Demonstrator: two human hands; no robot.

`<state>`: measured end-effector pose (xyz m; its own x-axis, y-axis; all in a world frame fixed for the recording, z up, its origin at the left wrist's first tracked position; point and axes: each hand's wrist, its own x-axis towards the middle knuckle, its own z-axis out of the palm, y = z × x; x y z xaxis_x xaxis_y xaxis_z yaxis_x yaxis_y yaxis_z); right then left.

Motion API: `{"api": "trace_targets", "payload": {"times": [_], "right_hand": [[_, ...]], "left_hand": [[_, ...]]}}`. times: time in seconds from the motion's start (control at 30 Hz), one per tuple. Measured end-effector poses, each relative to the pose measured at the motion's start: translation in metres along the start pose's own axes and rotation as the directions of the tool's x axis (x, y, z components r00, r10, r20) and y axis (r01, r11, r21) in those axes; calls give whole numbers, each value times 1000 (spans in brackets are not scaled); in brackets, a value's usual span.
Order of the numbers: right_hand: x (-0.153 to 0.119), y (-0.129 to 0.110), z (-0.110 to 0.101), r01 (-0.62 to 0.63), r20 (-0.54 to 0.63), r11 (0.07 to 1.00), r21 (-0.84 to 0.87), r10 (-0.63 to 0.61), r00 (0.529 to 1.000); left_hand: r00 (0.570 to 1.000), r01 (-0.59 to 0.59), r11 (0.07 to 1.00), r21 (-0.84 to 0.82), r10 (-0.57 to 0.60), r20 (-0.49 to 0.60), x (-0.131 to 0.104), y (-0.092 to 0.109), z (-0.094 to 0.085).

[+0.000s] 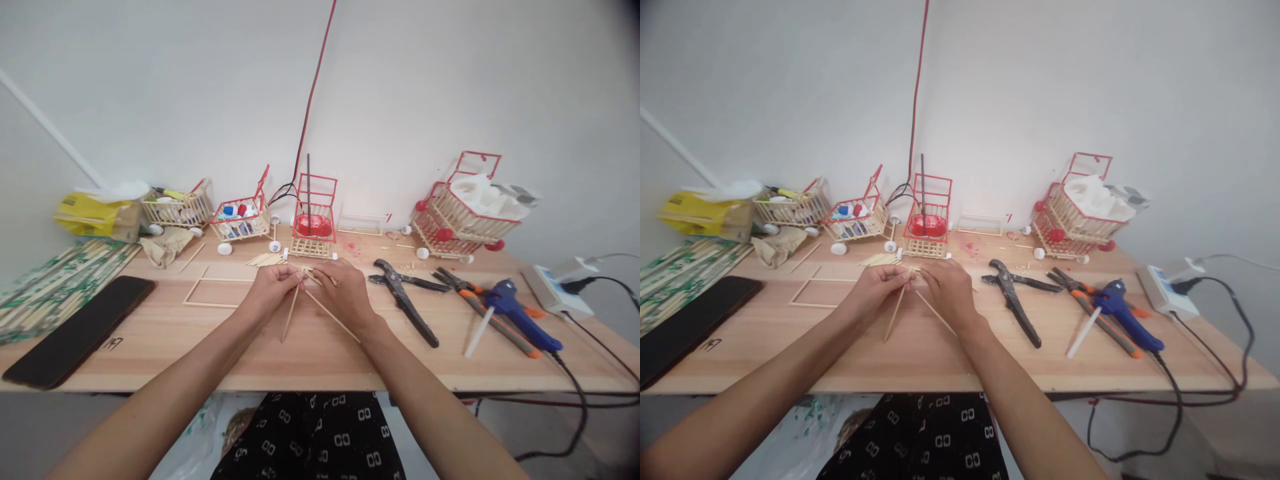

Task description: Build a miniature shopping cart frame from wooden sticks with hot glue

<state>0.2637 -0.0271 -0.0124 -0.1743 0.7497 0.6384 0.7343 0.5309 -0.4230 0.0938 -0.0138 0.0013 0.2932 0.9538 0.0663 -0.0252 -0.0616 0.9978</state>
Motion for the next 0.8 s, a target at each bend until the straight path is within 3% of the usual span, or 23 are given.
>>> {"api": "trace_targets", "payload": {"times": [0.8], "right_hand": [[0, -1, -1, 8, 1, 1000, -8, -8, 1000]], "left_hand": [[1000, -2, 1000, -7, 1, -13, 0, 1, 1]]}}
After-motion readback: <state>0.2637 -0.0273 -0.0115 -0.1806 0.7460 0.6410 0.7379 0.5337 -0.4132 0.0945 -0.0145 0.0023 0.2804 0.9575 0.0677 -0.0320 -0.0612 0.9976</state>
